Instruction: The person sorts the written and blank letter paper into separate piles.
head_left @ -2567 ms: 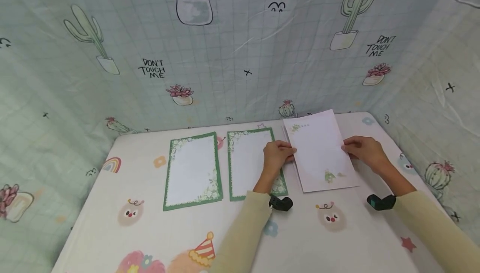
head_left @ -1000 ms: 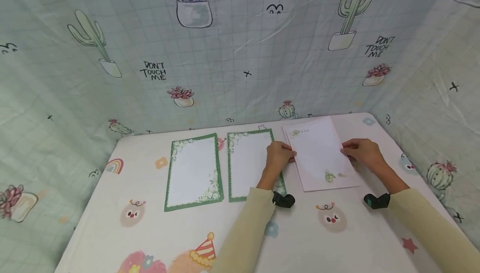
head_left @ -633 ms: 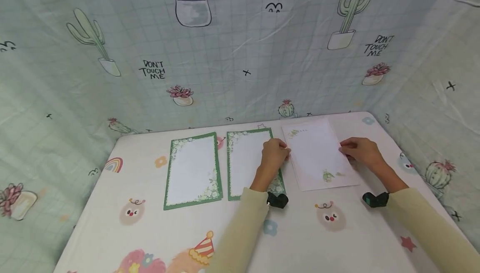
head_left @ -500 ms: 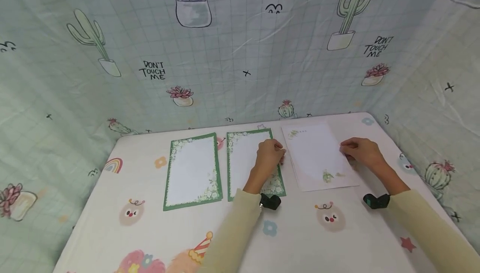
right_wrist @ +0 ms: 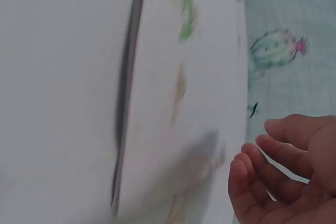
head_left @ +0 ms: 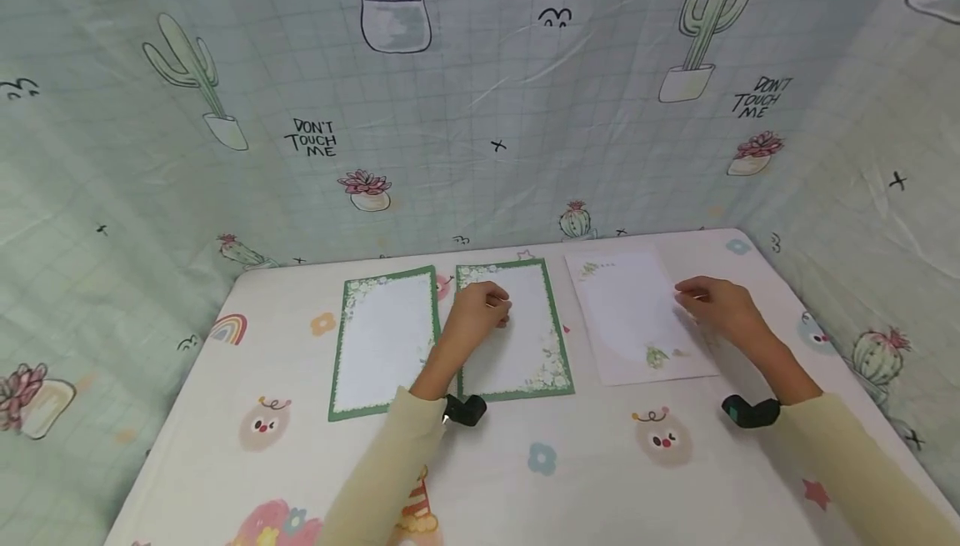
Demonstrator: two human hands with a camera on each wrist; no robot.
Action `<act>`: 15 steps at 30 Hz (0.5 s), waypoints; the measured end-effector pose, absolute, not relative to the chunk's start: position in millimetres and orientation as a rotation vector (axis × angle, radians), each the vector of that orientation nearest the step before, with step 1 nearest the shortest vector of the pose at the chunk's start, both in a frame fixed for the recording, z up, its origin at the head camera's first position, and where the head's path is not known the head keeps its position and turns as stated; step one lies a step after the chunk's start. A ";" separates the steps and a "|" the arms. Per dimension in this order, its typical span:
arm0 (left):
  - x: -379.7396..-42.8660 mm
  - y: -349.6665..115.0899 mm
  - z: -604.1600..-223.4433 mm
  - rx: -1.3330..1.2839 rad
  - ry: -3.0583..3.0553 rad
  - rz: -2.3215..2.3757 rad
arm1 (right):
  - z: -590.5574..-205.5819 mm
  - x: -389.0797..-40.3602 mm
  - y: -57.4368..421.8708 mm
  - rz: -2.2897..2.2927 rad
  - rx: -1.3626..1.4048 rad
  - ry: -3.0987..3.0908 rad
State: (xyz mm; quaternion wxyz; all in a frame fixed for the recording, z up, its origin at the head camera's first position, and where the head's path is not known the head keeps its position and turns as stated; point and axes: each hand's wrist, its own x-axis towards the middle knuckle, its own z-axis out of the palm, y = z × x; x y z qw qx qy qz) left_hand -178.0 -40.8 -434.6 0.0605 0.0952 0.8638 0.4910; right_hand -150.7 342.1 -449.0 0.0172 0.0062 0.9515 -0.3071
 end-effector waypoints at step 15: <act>-156.7 -121.1 -439.8 0.150 2.762 1.332 | -448.1 -144.0 242.1 -1.131 -0.269 2.792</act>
